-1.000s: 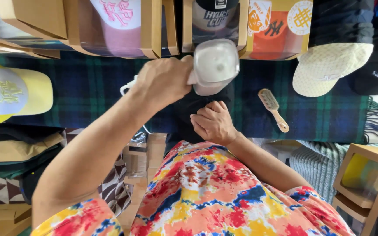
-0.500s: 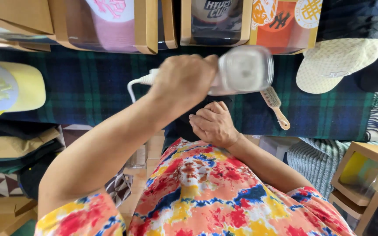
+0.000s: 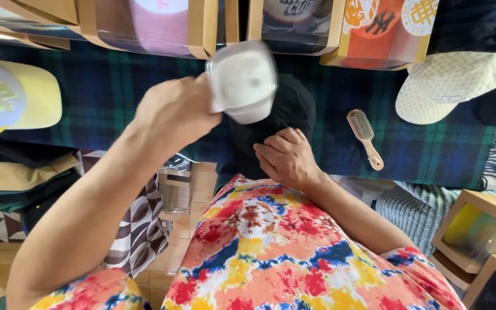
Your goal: Cleaning a black baseball cap using a brush and a lint roller at a packing station.
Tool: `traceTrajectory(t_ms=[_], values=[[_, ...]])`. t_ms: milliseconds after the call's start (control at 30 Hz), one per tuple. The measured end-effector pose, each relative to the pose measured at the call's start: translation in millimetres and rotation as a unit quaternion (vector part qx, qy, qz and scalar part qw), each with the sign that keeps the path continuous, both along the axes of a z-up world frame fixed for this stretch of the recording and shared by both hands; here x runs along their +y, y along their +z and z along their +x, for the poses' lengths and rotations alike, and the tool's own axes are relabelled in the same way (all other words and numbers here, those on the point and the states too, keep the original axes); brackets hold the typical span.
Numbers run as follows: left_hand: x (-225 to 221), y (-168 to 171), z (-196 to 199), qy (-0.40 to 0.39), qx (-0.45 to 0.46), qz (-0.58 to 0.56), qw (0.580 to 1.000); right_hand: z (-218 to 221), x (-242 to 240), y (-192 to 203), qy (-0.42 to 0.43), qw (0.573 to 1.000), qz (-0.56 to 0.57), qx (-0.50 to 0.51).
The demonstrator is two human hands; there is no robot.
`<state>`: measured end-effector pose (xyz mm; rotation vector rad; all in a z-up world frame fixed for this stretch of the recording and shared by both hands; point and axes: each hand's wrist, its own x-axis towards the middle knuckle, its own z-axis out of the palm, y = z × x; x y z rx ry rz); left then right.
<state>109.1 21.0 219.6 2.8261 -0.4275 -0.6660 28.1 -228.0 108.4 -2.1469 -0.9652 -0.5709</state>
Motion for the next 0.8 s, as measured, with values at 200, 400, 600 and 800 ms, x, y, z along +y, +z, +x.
traceTrajectory(t_ms=[200,400,600,800], values=[[18,-17,-38,0.107,-0.037,-0.028,0.993,-1,-1,-4,0.007,1.0,-0.005,0.016],[-34,0,2,0.015,-0.105,-0.047,0.993,-7,-6,-3,-0.096,0.994,-0.041,-0.031],[-94,-13,67,-0.054,-0.139,-0.104,0.983,-11,-19,-5,-0.08,0.989,-0.126,0.008],[-103,-4,127,-0.045,0.044,0.05,0.997,-13,-18,-9,-0.074,0.991,-0.113,0.007]])
